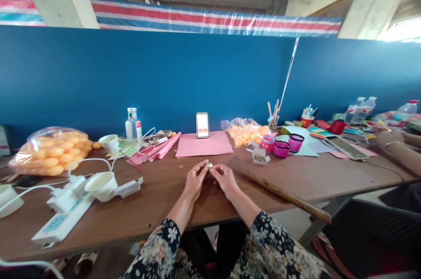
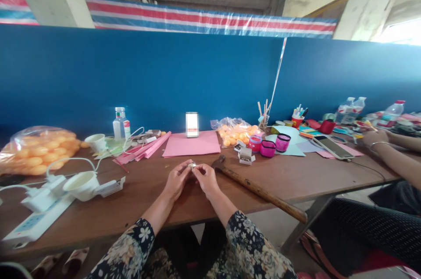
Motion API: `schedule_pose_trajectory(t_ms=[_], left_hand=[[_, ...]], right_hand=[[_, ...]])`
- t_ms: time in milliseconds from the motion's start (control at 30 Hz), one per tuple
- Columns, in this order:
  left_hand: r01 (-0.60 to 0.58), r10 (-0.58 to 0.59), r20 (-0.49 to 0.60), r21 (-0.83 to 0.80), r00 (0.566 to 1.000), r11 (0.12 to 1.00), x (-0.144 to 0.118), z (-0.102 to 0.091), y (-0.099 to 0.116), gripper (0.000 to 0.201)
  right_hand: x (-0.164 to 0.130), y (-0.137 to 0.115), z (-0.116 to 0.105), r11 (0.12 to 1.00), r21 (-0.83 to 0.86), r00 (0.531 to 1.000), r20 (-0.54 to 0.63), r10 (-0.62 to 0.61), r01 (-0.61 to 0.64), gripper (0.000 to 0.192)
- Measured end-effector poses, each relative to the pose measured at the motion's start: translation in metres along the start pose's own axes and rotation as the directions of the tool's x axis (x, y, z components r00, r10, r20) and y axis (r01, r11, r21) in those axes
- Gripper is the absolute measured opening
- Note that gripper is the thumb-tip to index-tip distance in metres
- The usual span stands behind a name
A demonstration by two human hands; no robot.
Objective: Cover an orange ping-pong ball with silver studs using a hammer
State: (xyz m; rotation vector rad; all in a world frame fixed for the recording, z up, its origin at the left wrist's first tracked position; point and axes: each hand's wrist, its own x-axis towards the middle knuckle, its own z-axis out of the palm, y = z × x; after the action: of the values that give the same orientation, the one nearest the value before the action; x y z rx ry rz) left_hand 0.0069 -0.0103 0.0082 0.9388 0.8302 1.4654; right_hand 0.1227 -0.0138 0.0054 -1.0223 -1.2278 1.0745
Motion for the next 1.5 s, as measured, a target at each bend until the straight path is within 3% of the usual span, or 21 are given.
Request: schedule_pose_trajectory(t_ms=[433,867,1500], left_hand=[[-0.011,0.011,-0.004,-0.046,1.0,0.999,0.0003,0.0009,-0.001,0.038],[0.008,-0.006,0.009,-0.141,1.0,0.99,0.0027,-0.0006,-0.0016,0.045],[-0.013,0.015,0.022,-0.065,1.0,0.998,0.0054,-0.005,-0.0068,0.04]], right_hand=[[-0.0001,0.0002,-0.0021,0.987,-0.09,0.991,-0.011,-0.136,0.134,0.017],[-0.0005,0.0024,-0.0019,0.99,-0.056,0.991,0.017,-0.132,0.133,0.013],[0.0007,0.0016,-0.0024,0.971,-0.066,0.972,-0.04,-0.234,0.231,0.013]])
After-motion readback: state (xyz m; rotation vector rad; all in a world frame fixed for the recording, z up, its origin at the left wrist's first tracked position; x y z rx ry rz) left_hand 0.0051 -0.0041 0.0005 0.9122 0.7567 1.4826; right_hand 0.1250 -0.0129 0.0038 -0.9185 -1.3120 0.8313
